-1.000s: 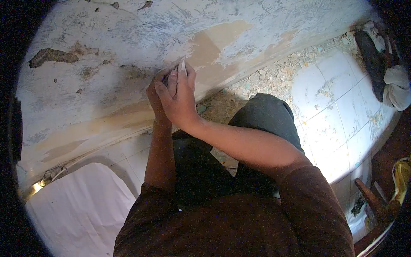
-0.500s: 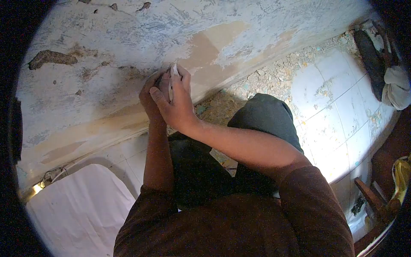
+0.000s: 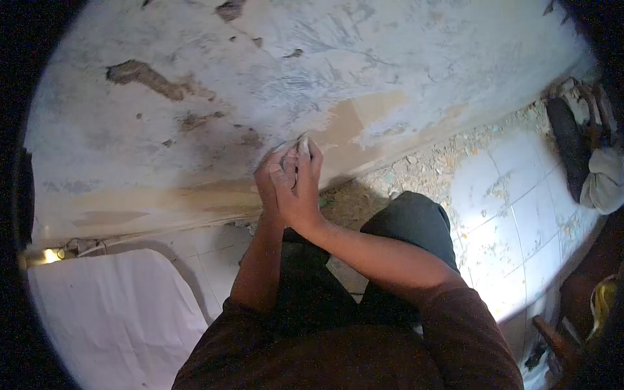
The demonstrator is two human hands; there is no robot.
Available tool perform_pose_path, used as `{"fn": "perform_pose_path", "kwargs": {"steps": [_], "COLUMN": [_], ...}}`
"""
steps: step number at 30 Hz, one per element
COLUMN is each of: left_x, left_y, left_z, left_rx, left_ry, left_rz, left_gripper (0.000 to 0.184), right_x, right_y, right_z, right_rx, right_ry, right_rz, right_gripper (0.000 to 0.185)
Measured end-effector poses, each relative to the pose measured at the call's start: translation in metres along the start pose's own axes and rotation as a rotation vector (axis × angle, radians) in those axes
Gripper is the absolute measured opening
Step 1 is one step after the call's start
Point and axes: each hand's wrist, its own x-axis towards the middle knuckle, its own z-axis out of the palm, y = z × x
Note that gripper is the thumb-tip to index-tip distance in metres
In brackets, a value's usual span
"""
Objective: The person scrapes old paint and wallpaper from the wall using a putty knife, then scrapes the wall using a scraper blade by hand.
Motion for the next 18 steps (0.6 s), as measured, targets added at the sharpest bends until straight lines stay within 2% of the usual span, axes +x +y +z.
{"fn": "perform_pose_path", "kwargs": {"steps": [2,4,6,7,9,11,13,18], "left_x": [-0.002,-0.002,-0.004,-0.006,-0.001,-0.001,-0.002,0.0], "left_y": [0.002,0.007,0.013,0.01,-0.003,-0.004,0.004,-0.006], "left_z": [-0.007,-0.004,0.002,0.004,0.009,0.003,-0.004,0.006], "left_rx": [-0.021,-0.056,-0.232,-0.225,-0.069,-0.026,-0.014,-0.037], "left_ry": [-0.017,-0.051,0.021,0.02,-0.021,-0.044,0.009,-0.037], "left_rz": [-0.038,-0.067,-0.207,-0.213,-0.036,-0.071,-0.004,-0.063], "left_gripper": [0.018,0.018,0.021,0.021,0.022,0.023,0.022,0.023], "right_x": [-0.001,0.001,0.004,0.0,0.005,0.005,0.002,0.002], "right_y": [-0.004,-0.006,-0.002,0.0,-0.003,-0.005,-0.006,0.007], "right_z": [0.001,-0.002,-0.003,-0.002,-0.004,-0.005,-0.007,-0.002], "right_rx": [-0.013,0.113,0.059,0.008,0.075,0.118,0.017,0.022], "right_ry": [0.0,-0.047,-0.016,0.005,0.001,-0.008,-0.057,0.0], "right_rz": [-0.004,0.082,0.046,0.03,0.083,0.119,0.055,0.116], "right_gripper": [0.055,0.053,0.052,0.05,0.051,0.052,0.052,0.054]}}
